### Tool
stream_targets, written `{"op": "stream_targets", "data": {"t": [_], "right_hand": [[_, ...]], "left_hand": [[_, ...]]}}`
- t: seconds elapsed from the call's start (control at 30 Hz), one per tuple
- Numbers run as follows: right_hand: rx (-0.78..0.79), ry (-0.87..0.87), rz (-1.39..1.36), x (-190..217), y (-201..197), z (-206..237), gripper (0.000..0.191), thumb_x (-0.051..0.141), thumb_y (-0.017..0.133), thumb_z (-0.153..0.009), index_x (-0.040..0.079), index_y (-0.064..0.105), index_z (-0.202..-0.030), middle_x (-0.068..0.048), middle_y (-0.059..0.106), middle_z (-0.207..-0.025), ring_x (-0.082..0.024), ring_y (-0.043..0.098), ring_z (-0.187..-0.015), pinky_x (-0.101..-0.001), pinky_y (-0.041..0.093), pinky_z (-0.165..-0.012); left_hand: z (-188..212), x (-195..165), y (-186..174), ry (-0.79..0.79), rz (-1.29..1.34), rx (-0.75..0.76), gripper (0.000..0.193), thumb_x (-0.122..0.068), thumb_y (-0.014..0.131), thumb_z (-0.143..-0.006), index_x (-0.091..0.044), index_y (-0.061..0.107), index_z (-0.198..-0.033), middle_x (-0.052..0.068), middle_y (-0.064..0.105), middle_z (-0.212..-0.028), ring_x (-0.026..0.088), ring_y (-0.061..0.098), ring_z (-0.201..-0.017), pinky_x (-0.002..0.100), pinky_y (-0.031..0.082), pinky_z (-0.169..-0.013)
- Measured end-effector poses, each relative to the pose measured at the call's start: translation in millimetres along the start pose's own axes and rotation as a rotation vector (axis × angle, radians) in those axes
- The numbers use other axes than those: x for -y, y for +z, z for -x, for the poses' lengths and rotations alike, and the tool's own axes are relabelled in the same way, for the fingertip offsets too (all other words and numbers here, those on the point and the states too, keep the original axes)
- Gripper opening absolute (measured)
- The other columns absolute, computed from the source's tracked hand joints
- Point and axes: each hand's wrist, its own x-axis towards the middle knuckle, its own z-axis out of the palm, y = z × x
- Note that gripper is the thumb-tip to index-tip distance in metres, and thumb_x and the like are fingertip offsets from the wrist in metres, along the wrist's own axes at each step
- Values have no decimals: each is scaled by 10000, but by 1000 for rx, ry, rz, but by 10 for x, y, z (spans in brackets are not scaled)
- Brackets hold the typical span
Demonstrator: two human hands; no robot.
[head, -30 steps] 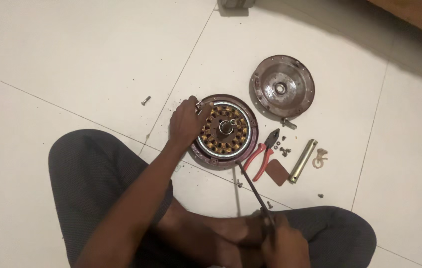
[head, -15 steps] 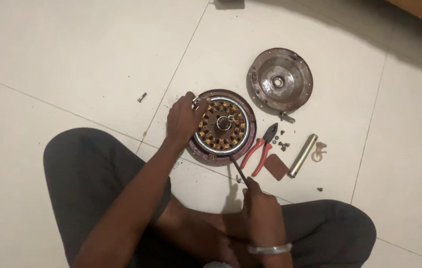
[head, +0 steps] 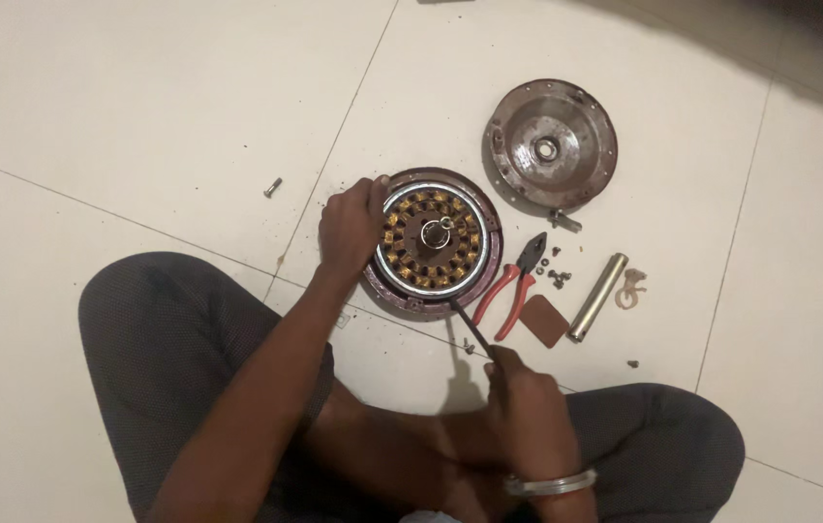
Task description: The person sits on the floor and assembles mechanical components, including a circular metal plate, a stator, and a metal ring. They use pliers to adjust parts and align the components together.
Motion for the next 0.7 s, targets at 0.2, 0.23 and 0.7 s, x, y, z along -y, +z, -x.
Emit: {"op": "stream_targets", "data": {"t": [0.2, 0.23, 0.7], "right_hand": [[-78, -127, -25, -182, 163, 81, 312, 113, 610, -918, 51, 653, -1221, -264, 676, -696, -447, 681, -680, -535, 517, -616], [-80, -126, -29, -214, 212, 109, 325, 103, 606, -917, 49, 646, -1235, -263, 677, -697, -446, 680, -678, -533, 516, -616], [-115, -113, -104, -389, 362, 151, 356, 96, 588, -934, 55, 630, -1284, -270, 696, -779, -453, 698, -740, -527, 529, -656]], "left_hand": [[8, 55, 38, 55, 45, -40, 473, -408, 482, -1067, -44, 733, -900, 219, 681, -702, 419, 677, -670, 528, 522, -658], [5, 55, 40, 61, 55, -35, 478, -406, 475, -1072, -42, 731, -895, 217, 679, -695, 412, 678, -660, 525, 523, -661], [6, 80, 52, 112, 79, -100, 463, -366, 520, -1060, -12, 714, -833, 224, 668, -695, 416, 672, -634, 506, 518, -617]]}}
